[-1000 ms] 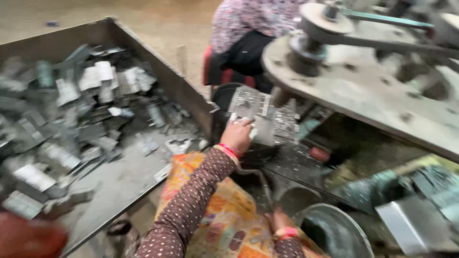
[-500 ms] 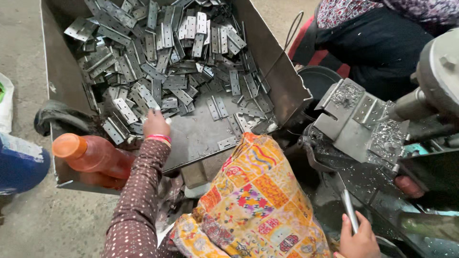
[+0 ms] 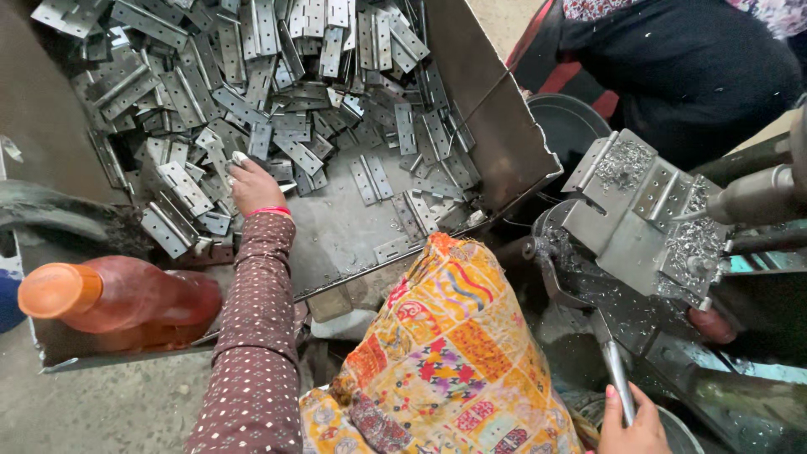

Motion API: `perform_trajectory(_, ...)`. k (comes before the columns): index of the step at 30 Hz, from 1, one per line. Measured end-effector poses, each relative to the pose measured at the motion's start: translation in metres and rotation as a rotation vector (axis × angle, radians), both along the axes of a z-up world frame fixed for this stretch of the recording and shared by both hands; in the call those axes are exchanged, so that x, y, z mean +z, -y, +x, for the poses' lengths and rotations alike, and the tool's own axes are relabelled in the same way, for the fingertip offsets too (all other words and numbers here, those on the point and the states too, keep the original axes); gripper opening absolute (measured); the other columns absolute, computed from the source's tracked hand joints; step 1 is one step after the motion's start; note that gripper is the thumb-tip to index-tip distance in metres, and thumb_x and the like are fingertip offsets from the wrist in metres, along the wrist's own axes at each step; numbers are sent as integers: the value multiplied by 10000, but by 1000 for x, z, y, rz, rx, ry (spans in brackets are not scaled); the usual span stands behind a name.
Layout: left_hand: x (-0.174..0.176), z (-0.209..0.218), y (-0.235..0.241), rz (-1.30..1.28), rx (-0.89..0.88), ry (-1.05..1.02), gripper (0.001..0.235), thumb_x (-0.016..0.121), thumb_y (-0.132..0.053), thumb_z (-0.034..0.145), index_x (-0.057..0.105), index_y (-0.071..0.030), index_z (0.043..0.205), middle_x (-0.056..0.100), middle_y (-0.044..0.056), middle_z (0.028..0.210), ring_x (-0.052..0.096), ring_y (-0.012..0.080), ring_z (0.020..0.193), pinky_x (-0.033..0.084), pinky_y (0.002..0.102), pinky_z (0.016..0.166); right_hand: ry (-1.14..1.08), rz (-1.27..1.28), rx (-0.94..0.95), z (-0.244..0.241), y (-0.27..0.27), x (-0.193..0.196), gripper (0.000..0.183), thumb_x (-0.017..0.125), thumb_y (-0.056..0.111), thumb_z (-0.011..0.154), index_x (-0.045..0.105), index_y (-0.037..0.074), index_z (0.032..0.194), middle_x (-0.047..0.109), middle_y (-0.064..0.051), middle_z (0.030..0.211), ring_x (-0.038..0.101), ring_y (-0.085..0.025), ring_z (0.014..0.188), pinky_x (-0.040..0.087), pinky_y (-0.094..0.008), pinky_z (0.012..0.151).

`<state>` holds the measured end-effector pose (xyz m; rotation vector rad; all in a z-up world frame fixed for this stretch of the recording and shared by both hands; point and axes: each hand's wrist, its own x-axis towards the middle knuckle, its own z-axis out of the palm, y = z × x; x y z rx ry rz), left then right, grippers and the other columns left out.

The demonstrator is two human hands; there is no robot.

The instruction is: The person positions metal brackets one by one onto a jig under a drill press, pulls a lever to drill holes, and tosses the completed brackets into a metal bin.

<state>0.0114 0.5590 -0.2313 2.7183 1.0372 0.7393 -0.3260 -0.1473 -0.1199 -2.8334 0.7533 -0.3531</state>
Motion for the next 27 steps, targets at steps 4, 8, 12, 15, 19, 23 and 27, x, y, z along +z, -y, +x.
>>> perform_trajectory(4,4,-2,-1,56,-9,-75,250,449,-135,1090,561,27,1243,649,224,1122,673,371,956,567,440,783,5,5,-18,3,-6,6,437,709,487,1009,729,116,1239,741,-207,1024,728,-372,916,579,-498,842)
perform_trajectory(8,26,-12,2,80,-65,-107,313,468,-36,1025,531,34,1324,661,227,1074,686,385,938,575,447,772,30,-76,21,5,-25,24,415,701,481,1001,721,150,1251,743,-171,1045,717,-392,955,569,-507,789)
perform_trajectory(12,44,-33,1,-83,-144,-132,519,600,-4,894,454,99,1381,702,267,908,679,436,848,547,504,767,106,-60,-40,12,-60,49,380,704,469,976,724,198,1243,744,-145,998,711,-387,918,558,-510,761)
perform_trajectory(15,43,-45,16,-279,-115,-26,460,644,-18,943,469,74,1358,689,316,981,671,490,897,528,557,803,119,-23,-27,18,-71,69,370,689,421,950,710,180,1229,746,-148,998,713,-382,858,557,-491,709)
perform_trajectory(19,72,-41,83,-948,-656,375,550,632,47,892,517,18,1430,660,187,1214,672,257,1057,551,394,921,198,27,7,23,-74,78,359,701,385,921,711,143,1185,753,-143,988,724,-371,844,572,-465,695)
perform_trajectory(23,161,-38,209,-1455,-885,144,643,580,74,838,495,-152,1433,656,75,1112,667,176,956,593,325,774,243,47,15,22,-74,75,353,710,370,907,710,129,1165,755,-134,1022,733,-350,858,584,-447,704)
perform_trajectory(27,223,-32,333,-1512,-1189,4,543,577,51,875,669,-147,1372,653,60,1118,588,144,935,532,302,760,301,49,37,20,-73,75,359,717,371,885,708,140,1159,761,-113,1032,735,-335,871,588,-433,712)
